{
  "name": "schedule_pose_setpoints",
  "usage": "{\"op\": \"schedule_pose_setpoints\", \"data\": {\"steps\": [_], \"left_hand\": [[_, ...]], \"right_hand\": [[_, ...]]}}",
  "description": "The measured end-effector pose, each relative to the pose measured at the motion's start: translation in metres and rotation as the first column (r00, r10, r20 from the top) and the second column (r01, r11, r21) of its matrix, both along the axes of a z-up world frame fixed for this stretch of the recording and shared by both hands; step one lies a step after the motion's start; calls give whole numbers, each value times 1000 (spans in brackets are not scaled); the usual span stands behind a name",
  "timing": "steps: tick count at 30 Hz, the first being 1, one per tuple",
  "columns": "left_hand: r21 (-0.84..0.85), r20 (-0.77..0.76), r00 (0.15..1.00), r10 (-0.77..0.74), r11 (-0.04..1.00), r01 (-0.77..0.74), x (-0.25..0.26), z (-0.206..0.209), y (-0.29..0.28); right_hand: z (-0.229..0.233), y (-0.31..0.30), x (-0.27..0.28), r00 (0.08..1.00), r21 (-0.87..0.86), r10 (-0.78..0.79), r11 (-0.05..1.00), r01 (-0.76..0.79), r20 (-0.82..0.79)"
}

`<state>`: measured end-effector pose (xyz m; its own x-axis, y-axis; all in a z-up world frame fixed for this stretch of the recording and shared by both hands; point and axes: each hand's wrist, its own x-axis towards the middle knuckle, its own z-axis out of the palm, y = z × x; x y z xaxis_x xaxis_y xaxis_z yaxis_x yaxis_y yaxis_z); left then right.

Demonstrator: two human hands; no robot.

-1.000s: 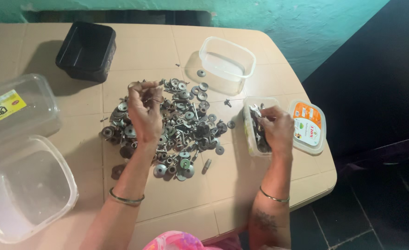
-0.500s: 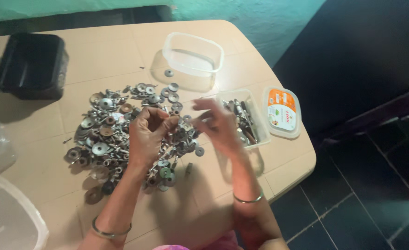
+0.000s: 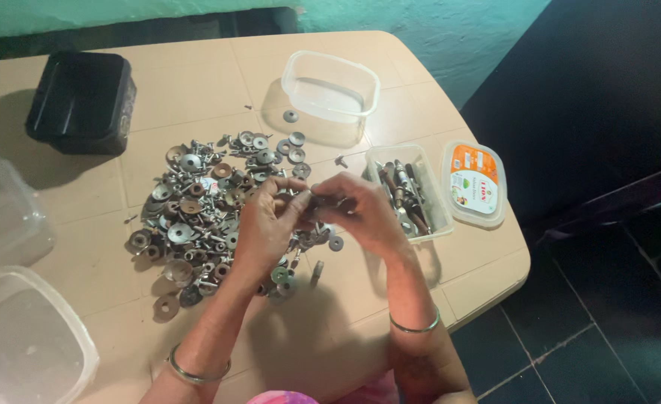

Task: The person sorts a pile of small metal hardware parts on a tiled table, separating them by type into clear plastic containers. They repeatedly pick up items from the central pile and place them into one of two containers, occasionally shifting the pile to access more parts.

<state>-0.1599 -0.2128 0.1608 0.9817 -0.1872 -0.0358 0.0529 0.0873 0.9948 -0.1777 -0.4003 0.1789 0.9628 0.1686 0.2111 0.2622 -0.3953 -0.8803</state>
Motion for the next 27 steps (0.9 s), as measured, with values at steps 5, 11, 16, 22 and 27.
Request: {"op": "schedule_pose_setpoints", "data": {"steps": [5,11,16,22,27], "left_hand": [[70,226,955,194,974,-215,20,-7,29],[366,554,803,222,801,-474,34,-21,56],[271,807,536,248,650,-709,43,-27,86],[610,534,836,127,627,-484,55,-36,90],[730,540,831,-132,564,-385,50,-47,61]], "right_hand": [[-14,-41,12,942,265,-321,921,285,103],[-15,-91,9,647,-87,-693,658,748,318],[-27,-106,10,691,-237,-674,649,723,262],[-24,-96,13,681,-268,-665,626,733,308],[-12,-76,11,616,-113,-649,642,759,447]]}}
